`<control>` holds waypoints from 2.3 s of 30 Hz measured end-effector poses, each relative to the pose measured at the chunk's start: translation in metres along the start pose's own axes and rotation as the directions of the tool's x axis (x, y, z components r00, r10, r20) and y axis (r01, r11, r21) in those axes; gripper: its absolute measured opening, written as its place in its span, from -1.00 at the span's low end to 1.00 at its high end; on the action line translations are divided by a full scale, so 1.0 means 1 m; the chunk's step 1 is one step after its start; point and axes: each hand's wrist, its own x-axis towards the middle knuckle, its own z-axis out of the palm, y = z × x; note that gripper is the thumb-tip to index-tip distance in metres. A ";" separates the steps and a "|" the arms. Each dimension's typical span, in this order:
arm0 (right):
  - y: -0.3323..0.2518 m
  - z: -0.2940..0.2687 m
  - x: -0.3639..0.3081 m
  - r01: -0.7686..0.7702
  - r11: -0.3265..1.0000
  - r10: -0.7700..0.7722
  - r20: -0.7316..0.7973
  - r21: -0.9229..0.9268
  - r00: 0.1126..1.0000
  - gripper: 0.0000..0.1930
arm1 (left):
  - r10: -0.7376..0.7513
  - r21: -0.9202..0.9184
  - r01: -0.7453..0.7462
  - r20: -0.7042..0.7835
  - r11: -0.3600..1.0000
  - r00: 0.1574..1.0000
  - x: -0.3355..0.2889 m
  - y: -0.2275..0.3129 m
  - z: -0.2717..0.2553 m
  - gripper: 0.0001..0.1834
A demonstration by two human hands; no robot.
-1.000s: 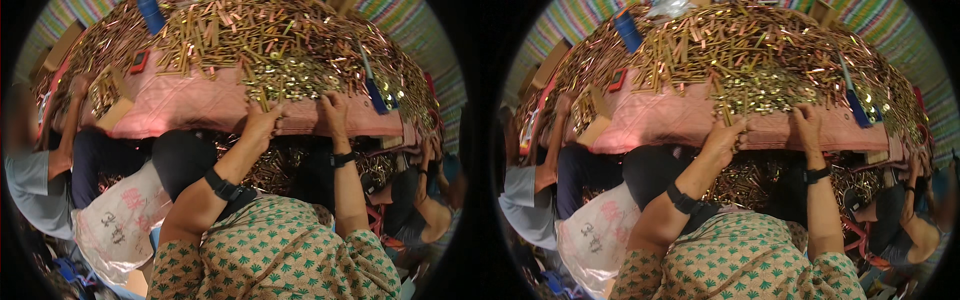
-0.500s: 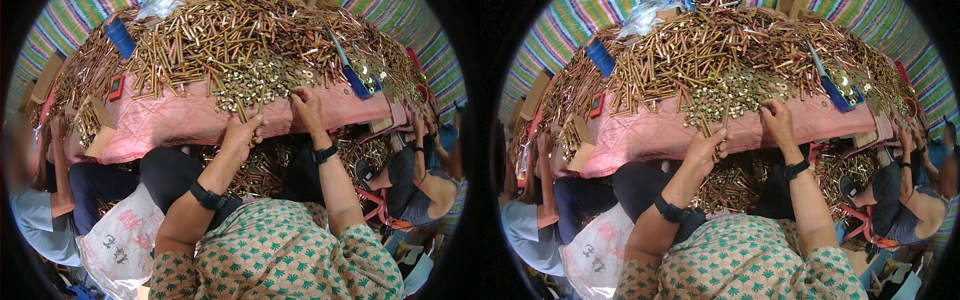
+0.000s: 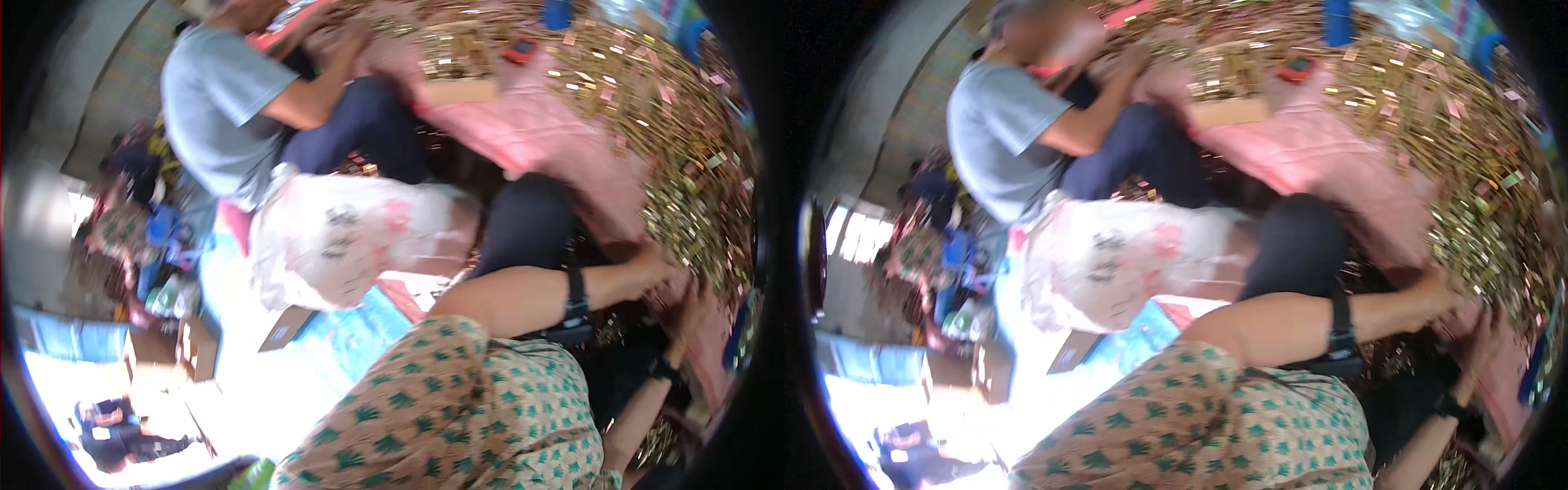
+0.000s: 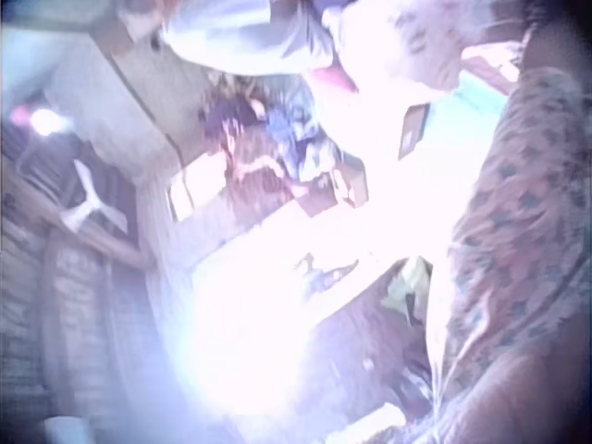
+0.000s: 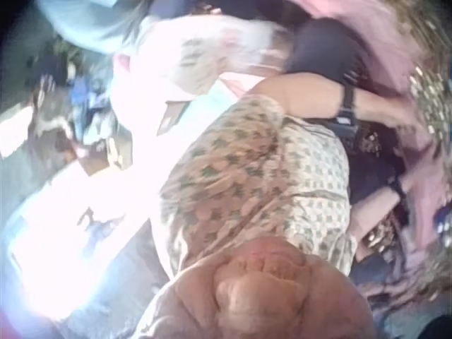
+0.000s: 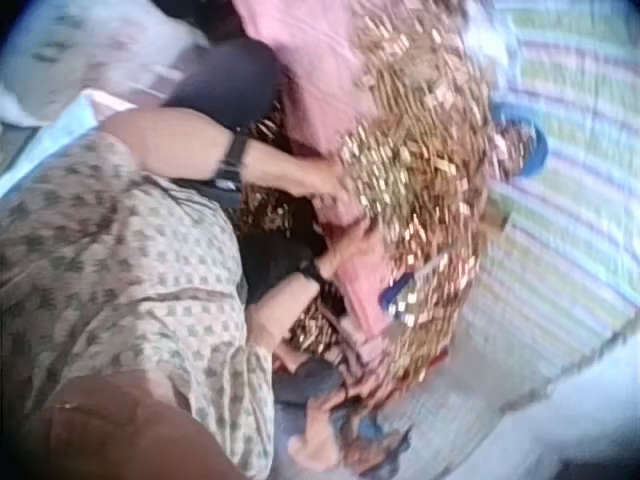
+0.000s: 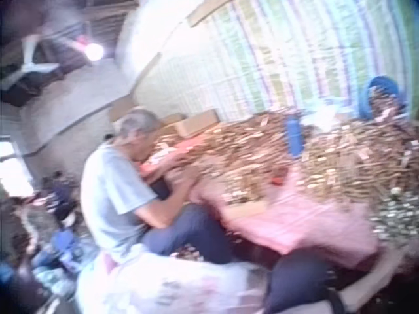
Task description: Assembling brass metal pins with washers and sorting them into groups on a table.
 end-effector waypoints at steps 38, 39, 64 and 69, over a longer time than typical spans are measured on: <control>-0.014 0.002 0.007 0.071 0.996 -0.065 -0.122 0.046 0.990 -0.33 | 0.005 0.037 -0.005 0.022 0.999 1.000 -0.015 0.012 -0.009 -0.73; -0.016 0.005 0.008 0.053 0.997 -0.045 -0.119 0.064 0.992 -0.34 | 0.018 0.024 -0.018 0.014 1.000 1.000 -0.016 0.013 -0.011 -0.73; -0.006 0.020 0.002 -0.562 0.752 0.600 -0.004 0.346 0.800 -0.56 | 0.097 0.079 -0.096 -0.011 0.992 0.995 -0.002 0.001 -0.011 -0.70; -0.029 0.007 0.005 -0.560 0.788 0.582 -0.013 0.255 0.813 -0.43 | -0.024 0.003 0.024 0.011 1.000 1.000 -0.016 0.016 -0.009 -0.77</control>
